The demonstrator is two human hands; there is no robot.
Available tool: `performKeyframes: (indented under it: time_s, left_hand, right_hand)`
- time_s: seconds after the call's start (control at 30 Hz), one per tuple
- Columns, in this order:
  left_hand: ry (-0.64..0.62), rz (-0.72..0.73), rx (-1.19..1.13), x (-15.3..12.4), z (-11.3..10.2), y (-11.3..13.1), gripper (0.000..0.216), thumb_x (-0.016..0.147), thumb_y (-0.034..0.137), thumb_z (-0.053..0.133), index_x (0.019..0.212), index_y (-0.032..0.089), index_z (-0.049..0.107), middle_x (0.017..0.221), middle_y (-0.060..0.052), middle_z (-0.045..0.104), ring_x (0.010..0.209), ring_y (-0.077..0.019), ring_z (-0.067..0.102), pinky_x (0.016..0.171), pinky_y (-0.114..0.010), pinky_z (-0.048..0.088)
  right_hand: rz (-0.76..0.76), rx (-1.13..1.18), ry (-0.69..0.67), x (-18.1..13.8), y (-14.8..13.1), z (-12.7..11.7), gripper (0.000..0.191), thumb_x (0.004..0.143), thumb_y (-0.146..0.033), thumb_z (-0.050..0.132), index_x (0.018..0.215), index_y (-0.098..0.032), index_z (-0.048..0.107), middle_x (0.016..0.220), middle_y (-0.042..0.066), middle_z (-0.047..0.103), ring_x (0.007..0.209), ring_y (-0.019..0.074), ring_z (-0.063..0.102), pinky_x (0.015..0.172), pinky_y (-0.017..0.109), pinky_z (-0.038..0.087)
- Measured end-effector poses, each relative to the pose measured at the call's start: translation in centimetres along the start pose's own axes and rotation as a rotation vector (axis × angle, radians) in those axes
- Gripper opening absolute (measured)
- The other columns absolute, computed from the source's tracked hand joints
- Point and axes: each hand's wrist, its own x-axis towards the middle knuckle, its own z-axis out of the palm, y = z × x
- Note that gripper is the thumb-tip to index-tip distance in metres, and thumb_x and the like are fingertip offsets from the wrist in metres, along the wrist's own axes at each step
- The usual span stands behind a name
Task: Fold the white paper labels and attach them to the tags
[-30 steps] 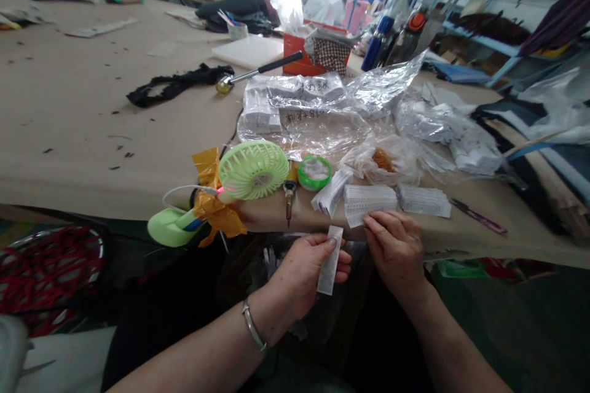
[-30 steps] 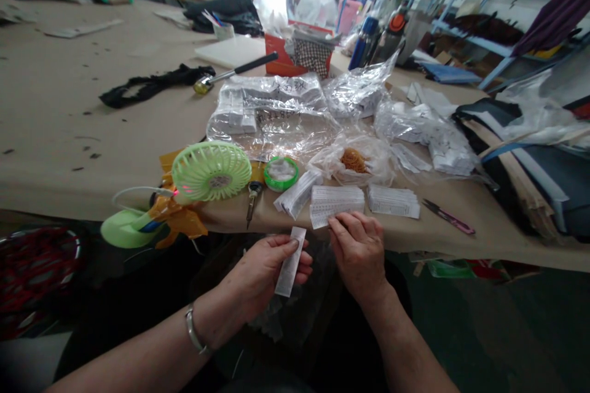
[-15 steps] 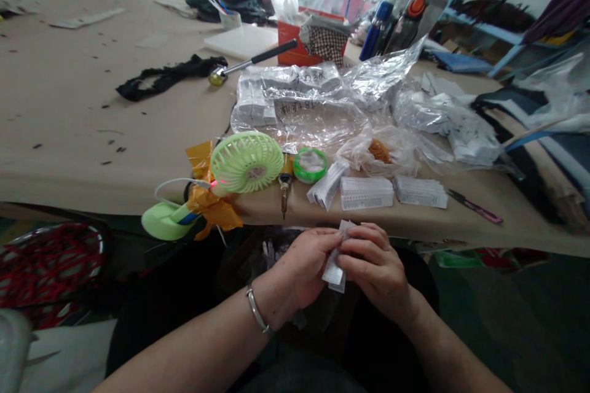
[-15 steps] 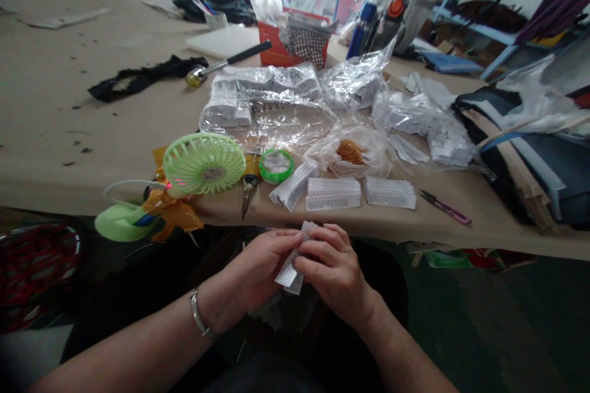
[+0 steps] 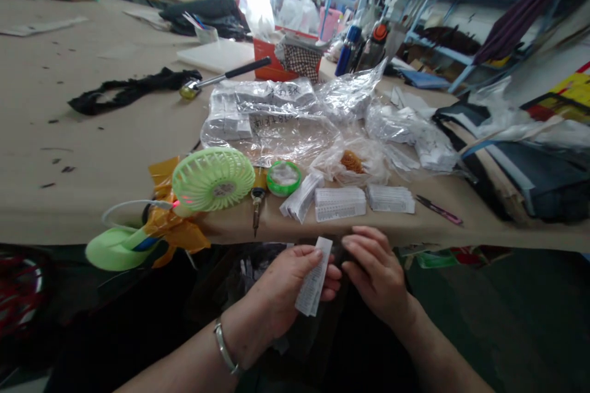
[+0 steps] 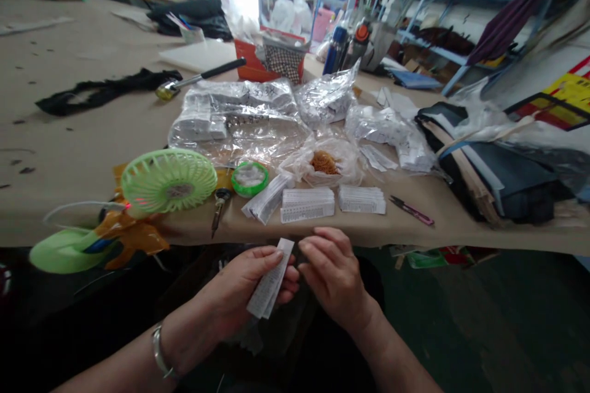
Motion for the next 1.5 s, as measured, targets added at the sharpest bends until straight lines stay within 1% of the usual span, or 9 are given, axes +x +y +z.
performKeyframes:
  time_s: [0.07, 0.2, 0.3, 0.47, 0.67, 0.77, 0.9, 1.37, 1.5]
  left_hand:
    - [0.043, -0.016, 0.053, 0.0, 0.0, 0.0, 0.013, 0.086, 0.023, 0.056, 0.086, 0.01, 0.059, 0.067, -0.008, 0.067, 0.052, -0.0133, 0.062, 0.054, -0.025, 0.051]
    - [0.064, -0.003, 0.071, 0.1, 0.0, -0.3, 0.014, 0.087, 0.023, 0.055, 0.087, 0.01, 0.057, 0.064, -0.007, 0.066, 0.052, -0.0134, 0.062, 0.052, -0.024, 0.05]
    - [0.079, -0.005, 0.069, 0.0, 0.1, -0.4, 0.013, 0.087, 0.022, 0.055, 0.087, 0.01, 0.058, 0.062, -0.006, 0.065, 0.05, -0.0128, 0.061, 0.05, -0.023, 0.05]
    - [0.118, 0.011, 0.069, -0.2, 0.2, 0.0, 0.011, 0.086, 0.021, 0.055, 0.083, 0.01, 0.059, 0.062, -0.007, 0.065, 0.05, -0.0125, 0.061, 0.049, -0.022, 0.05]
    - [0.088, 0.01, 0.054, -0.1, 0.0, -0.2, 0.014, 0.085, 0.023, 0.055, 0.086, 0.01, 0.062, 0.066, -0.008, 0.067, 0.048, -0.012, 0.06, 0.049, -0.023, 0.049]
    - [0.041, 0.051, -0.026, 0.0, 0.0, -0.6, 0.013, 0.078, 0.021, 0.063, 0.083, 0.01, 0.065, 0.067, -0.007, 0.066, 0.049, -0.0115, 0.058, 0.049, -0.022, 0.047]
    - [0.013, 0.163, -0.156, -0.2, -0.4, -0.8, 0.011, 0.062, 0.014, 0.071, 0.07, 0.009, 0.065, 0.063, -0.003, 0.063, 0.05, -0.0081, 0.054, 0.046, -0.018, 0.037]
    - [0.032, 0.184, -0.246, -0.7, -1.5, -0.9, 0.024, 0.067, 0.031, 0.075, 0.067, 0.01, 0.063, 0.065, -0.003, 0.061, 0.055, -0.0089, 0.054, 0.05, -0.019, 0.038]
    - [0.035, 0.178, -0.184, -0.9, -1.6, -0.8, 0.014, 0.07, 0.02, 0.072, 0.07, 0.008, 0.064, 0.067, -0.004, 0.062, 0.055, -0.0084, 0.056, 0.05, -0.018, 0.039]
  right_hand:
    - [0.146, -0.241, 0.061, -0.5, 2.3, -0.9, 0.046, 0.087, -0.027, 0.056, 0.131, -0.015, 0.047, 0.117, 0.016, 0.059, 0.119, 0.0299, 0.048, 0.097, 0.052, 0.044]
    - [0.264, -0.564, -0.065, -1.5, 5.5, -2.1, 0.054, 0.087, -0.04, 0.054, 0.132, -0.012, 0.045, 0.128, 0.019, 0.053, 0.122, 0.0353, 0.044, 0.097, 0.055, 0.039]
    - [0.226, -0.57, -0.085, -2.2, 6.2, -2.4, 0.038, 0.089, -0.031, 0.053, 0.124, -0.016, 0.053, 0.121, 0.014, 0.06, 0.115, 0.031, 0.051, 0.095, 0.05, 0.041]
    - [0.175, -0.367, 0.062, -2.8, 6.8, -3.1, 0.016, 0.087, -0.02, 0.057, 0.1, -0.02, 0.065, 0.102, 0.008, 0.069, 0.103, 0.0235, 0.061, 0.092, 0.044, 0.047]
    - [0.231, 0.031, 0.266, -1.6, 2.4, -2.0, 0.019, 0.082, -0.012, 0.06, 0.096, -0.024, 0.065, 0.101, 0.006, 0.068, 0.102, 0.0238, 0.064, 0.09, 0.048, 0.051]
    - [0.08, 0.241, 0.14, -0.3, -1.9, 0.1, 0.025, 0.081, -0.009, 0.059, 0.1, -0.025, 0.063, 0.103, 0.005, 0.068, 0.106, 0.0248, 0.062, 0.087, 0.049, 0.053]
    - [-0.055, 0.242, 0.009, 0.7, -5.2, 2.7, 0.02, 0.083, -0.009, 0.057, 0.094, -0.023, 0.065, 0.093, 0.004, 0.07, 0.101, 0.0212, 0.062, 0.089, 0.045, 0.051]
    - [-0.12, 0.183, -0.06, 1.1, -5.5, 3.7, 0.017, 0.084, -0.01, 0.054, 0.088, -0.021, 0.066, 0.089, 0.004, 0.071, 0.097, 0.0195, 0.064, 0.089, 0.04, 0.051]
    - [-0.104, 0.229, -0.105, 0.5, -5.5, 3.4, 0.021, 0.082, -0.008, 0.057, 0.098, -0.021, 0.064, 0.095, 0.005, 0.07, 0.1, 0.0211, 0.063, 0.092, 0.043, 0.049]
